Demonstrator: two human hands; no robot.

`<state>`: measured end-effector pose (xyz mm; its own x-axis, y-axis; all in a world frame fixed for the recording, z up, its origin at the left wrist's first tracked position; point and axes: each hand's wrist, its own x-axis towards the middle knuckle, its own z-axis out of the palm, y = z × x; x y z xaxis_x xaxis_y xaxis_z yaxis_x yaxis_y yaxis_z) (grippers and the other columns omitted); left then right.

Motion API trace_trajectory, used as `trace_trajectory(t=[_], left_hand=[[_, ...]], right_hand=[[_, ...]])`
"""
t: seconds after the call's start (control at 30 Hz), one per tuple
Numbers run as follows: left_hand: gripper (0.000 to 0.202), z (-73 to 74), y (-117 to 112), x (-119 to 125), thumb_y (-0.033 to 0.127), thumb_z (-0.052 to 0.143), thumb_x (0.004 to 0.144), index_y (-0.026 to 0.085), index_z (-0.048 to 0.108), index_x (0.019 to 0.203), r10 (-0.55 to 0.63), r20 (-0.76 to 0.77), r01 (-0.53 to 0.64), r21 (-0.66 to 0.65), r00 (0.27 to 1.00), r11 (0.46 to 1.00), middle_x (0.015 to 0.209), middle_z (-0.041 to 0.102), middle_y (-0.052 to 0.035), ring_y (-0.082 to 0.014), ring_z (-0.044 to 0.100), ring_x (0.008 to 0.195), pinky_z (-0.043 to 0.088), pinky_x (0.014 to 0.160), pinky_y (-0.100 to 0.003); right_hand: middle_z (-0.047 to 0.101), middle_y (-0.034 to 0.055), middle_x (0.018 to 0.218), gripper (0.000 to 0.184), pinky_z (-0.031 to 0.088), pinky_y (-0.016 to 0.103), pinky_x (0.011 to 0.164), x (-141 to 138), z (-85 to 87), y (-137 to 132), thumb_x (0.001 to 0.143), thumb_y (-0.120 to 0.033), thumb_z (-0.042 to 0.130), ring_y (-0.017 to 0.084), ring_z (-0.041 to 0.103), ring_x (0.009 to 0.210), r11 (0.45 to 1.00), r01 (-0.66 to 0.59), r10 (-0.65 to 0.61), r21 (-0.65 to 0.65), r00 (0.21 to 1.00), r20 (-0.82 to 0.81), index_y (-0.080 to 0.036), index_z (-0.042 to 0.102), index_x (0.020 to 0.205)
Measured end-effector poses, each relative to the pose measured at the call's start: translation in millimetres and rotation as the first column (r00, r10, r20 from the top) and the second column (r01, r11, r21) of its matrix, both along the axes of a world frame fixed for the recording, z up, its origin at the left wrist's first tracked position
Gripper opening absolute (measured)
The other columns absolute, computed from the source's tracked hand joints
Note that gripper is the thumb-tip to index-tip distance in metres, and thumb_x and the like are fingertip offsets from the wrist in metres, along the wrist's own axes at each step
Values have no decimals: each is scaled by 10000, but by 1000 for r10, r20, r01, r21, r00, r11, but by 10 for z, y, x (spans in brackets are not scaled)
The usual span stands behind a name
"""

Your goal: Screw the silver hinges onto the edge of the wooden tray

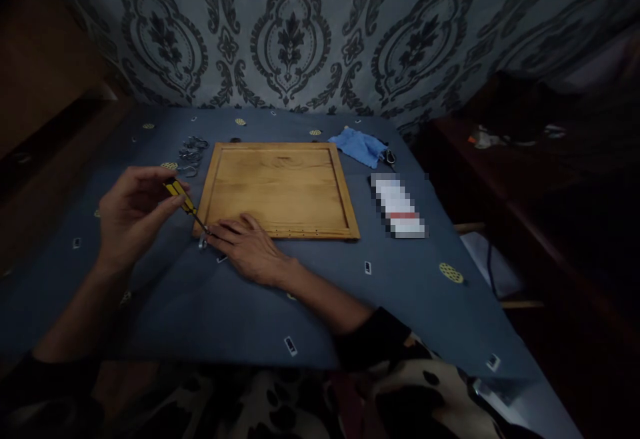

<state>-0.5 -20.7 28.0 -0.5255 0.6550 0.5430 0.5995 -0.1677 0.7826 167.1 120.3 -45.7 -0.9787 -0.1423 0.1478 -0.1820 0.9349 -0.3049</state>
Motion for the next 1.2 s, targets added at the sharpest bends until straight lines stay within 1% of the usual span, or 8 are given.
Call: trace_trajectory(t=[0.17, 0.37, 0.53, 0.73, 0.83, 0.93, 1.1, 1.2], left_hand=[[301, 16, -22, 39, 357, 815, 921, 237, 677, 1160, 16, -25, -14, 70, 1000, 997, 1034, 755, -35, -209, 779, 987, 657, 906, -342], [290, -11, -50, 32, 364, 797, 935, 248, 671, 1170, 41, -49, -40, 26, 998, 999, 1050, 756, -30, -216, 780, 994, 666, 929, -377], [262, -42, -57, 17, 294, 821, 935, 274, 700, 1167, 4, -1, -4, 68, 1000, 998, 1044, 768, -14, -201, 783, 998, 667, 929, -363], [280, -68, -63, 9, 337, 833, 932, 276, 705, 1174, 9, -7, -9, 68, 1000, 998, 1058, 762, -22, -215, 786, 992, 676, 920, -379], [267, -70, -69, 7, 311, 823, 941, 273, 704, 1176, 8, -7, -8, 64, 1000, 998, 1059, 764, -20, -208, 785, 991, 674, 924, -376], [269, -73, -70, 2, 286, 826, 936, 271, 707, 1177, 13, -17, -11, 68, 1000, 998, 1062, 766, -15, -197, 783, 987, 667, 929, -364], [277, -69, -66, -4, 381, 817, 942, 285, 694, 1170, 38, -48, -36, 42, 998, 998, 1049, 778, -14, -220, 787, 979, 681, 919, -409], [271, -62, -71, -7, 386, 804, 953, 292, 690, 1180, 48, -62, -45, 38, 997, 998, 1055, 783, -12, -222, 785, 987, 685, 927, -426]], right_hand=[[544, 85, 1634, 504, 279, 596, 1291, -1, -22, 3, 1076, -131, 487, 271, 434, 1558, 1000, 2, -2, -5, 1000, -4, -229, 535, 1568], [540, 75, 1637, 501, 310, 600, 1282, 8, -30, 8, 1080, -151, 497, 272, 447, 1550, 1000, -5, 6, 28, 999, -34, -215, 518, 1577], [558, 79, 1623, 538, 319, 599, 1278, 4, -35, 5, 1044, -125, 551, 273, 464, 1539, 999, -2, 4, 34, 999, -45, -238, 534, 1570], [550, 90, 1629, 535, 298, 606, 1286, -1, -20, -1, 1052, -114, 516, 271, 450, 1550, 1000, 4, -3, 23, 1000, -14, -229, 533, 1574], [546, 86, 1633, 533, 292, 599, 1289, 0, -12, -2, 1054, -115, 510, 269, 442, 1556, 1000, 3, -3, 24, 1000, -9, -225, 526, 1576], [546, 79, 1634, 543, 301, 588, 1286, 2, -3, -2, 1047, -111, 521, 262, 447, 1552, 1000, 1, 0, 30, 1000, -15, -252, 533, 1571], [552, 85, 1627, 531, 318, 604, 1278, 10, 2, 1, 1054, -121, 515, 274, 461, 1542, 1000, 1, -1, 21, 1000, -30, -251, 541, 1568], [537, 69, 1638, 501, 305, 595, 1287, 11, -15, 8, 1076, -142, 491, 273, 458, 1544, 1000, 0, 0, 19, 999, -32, -247, 545, 1562]])
